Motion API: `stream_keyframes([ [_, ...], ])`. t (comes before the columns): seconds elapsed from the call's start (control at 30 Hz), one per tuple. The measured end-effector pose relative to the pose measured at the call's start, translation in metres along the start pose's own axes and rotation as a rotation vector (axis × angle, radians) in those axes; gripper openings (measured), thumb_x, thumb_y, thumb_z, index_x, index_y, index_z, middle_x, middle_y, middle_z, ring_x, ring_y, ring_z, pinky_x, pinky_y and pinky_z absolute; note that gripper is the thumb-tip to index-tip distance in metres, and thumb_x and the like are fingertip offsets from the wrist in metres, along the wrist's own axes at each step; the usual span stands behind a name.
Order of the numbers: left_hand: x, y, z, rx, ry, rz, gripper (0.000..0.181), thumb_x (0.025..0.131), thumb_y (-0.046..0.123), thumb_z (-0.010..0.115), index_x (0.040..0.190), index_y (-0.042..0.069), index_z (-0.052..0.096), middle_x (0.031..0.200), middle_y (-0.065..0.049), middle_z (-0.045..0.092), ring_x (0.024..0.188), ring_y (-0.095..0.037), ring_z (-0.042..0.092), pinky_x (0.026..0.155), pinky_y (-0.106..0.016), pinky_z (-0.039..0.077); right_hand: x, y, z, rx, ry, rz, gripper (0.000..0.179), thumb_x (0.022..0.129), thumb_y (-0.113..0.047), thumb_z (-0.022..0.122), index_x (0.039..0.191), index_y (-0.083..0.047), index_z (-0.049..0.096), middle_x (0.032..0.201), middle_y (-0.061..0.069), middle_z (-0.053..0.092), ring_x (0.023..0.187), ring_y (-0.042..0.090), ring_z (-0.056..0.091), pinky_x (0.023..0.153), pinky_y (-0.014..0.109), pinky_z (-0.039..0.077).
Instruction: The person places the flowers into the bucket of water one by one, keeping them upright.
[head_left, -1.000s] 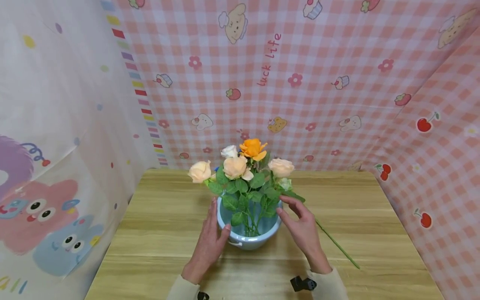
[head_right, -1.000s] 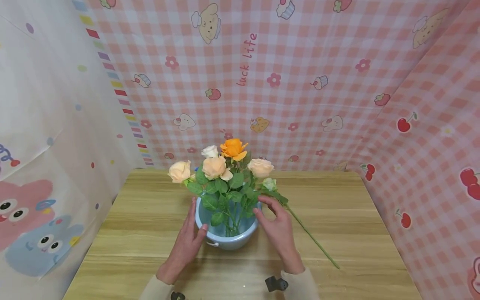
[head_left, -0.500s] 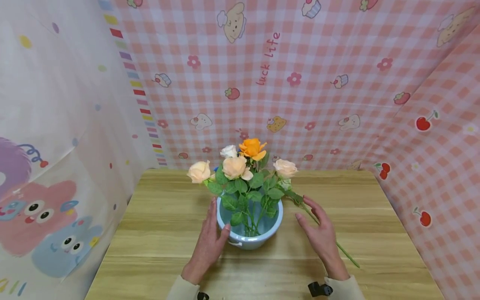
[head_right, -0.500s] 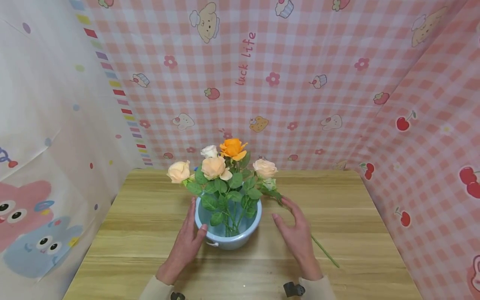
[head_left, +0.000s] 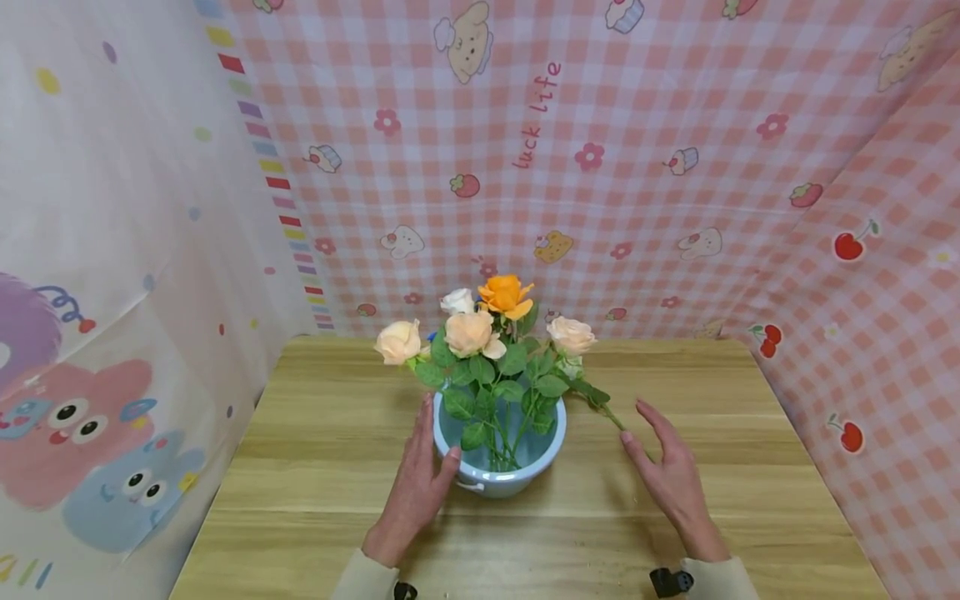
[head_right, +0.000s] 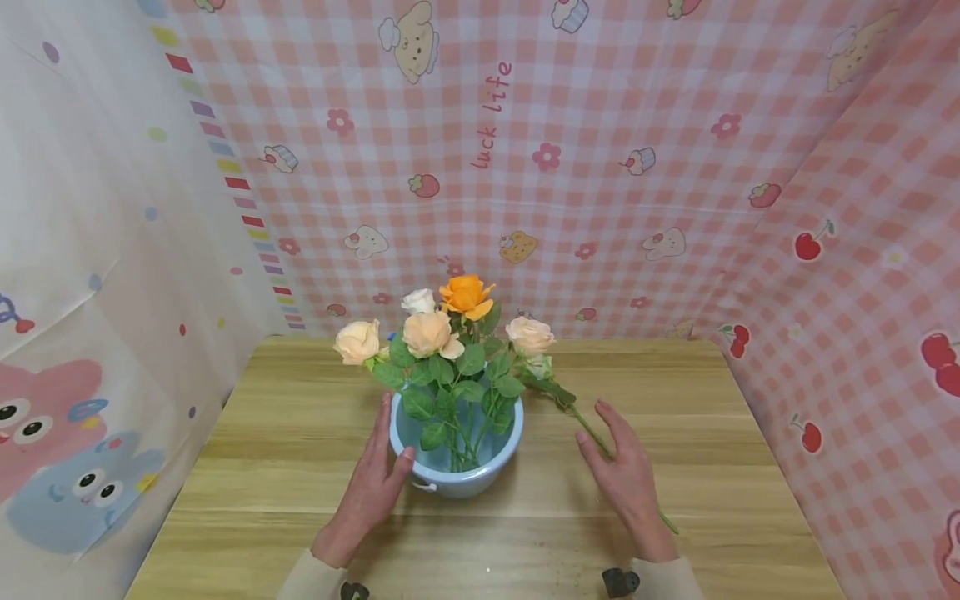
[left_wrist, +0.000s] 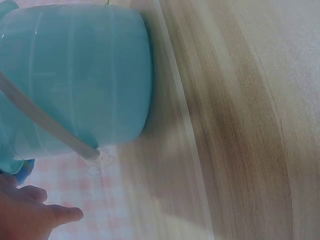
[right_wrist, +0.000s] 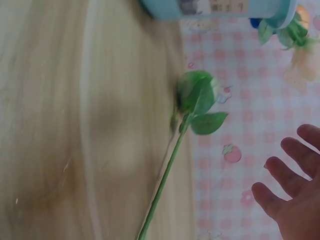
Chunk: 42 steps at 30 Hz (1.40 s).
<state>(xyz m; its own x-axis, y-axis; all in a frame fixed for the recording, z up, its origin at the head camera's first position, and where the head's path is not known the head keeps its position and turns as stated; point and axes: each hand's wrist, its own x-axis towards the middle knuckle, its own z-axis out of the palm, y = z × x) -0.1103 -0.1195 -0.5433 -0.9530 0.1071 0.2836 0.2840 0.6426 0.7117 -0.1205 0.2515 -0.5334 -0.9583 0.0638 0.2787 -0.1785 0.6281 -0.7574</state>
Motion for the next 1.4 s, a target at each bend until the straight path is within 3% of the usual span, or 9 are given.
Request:
stream_keyframes([
  [0.4, 0.000, 0.001, 0.000, -0.008, -0.011, -0.017, 0.082, 0.105, 0.031, 0.051, 0.168, 0.013, 0.001, 0.174, -0.005, 0.002, 0.158, -0.034, 0.013, 0.122, -0.060, 0.019, 0.000, 0.031, -0.004, -0.147, -0.007, -0.072, 0.052, 0.100, -0.025, 0.069, 0.142, 0.002, 0.056, 0.146, 0.027, 0.054, 0.132, 0.051, 0.050, 0.103, 0.070, 0.041],
  [0.87, 0.000, 0.001, -0.001, -0.001, -0.013, -0.014, 0.080, 0.107, 0.041, 0.046, 0.168, 0.015, 0.001, 0.174, -0.004, 0.001, 0.158, -0.034, 0.012, 0.122, -0.062, 0.019, 0.006, 0.057, -0.012, -0.183, -0.088, 0.007, 0.047, 0.100, -0.028, 0.070, 0.134, 0.003, 0.063, 0.134, 0.030, 0.062, 0.122, 0.051, 0.058, 0.098, 0.066, 0.048],
  [1.17, -0.001, 0.001, -0.001, -0.005, -0.011, -0.012, 0.082, 0.106, 0.032, 0.051, 0.168, 0.015, 0.001, 0.174, -0.005, 0.002, 0.157, -0.036, 0.013, 0.122, -0.062, 0.019, 0.006, 0.069, -0.014, -0.123, -0.211, 0.149, 0.045, 0.101, -0.020, 0.069, 0.136, 0.007, 0.060, 0.133, 0.031, 0.063, 0.115, 0.047, 0.066, 0.096, 0.061, 0.054],
  [1.4, -0.001, 0.000, -0.001, -0.010, -0.009, -0.007, 0.083, 0.105, 0.028, 0.053, 0.168, 0.014, 0.001, 0.174, -0.005, 0.002, 0.157, -0.036, 0.013, 0.122, -0.062, 0.019, 0.008, 0.077, -0.010, -0.148, -0.213, 0.116, 0.038, 0.096, -0.010, 0.073, 0.127, 0.010, 0.065, 0.112, 0.024, 0.073, 0.099, 0.039, 0.072, 0.087, 0.055, 0.058],
])
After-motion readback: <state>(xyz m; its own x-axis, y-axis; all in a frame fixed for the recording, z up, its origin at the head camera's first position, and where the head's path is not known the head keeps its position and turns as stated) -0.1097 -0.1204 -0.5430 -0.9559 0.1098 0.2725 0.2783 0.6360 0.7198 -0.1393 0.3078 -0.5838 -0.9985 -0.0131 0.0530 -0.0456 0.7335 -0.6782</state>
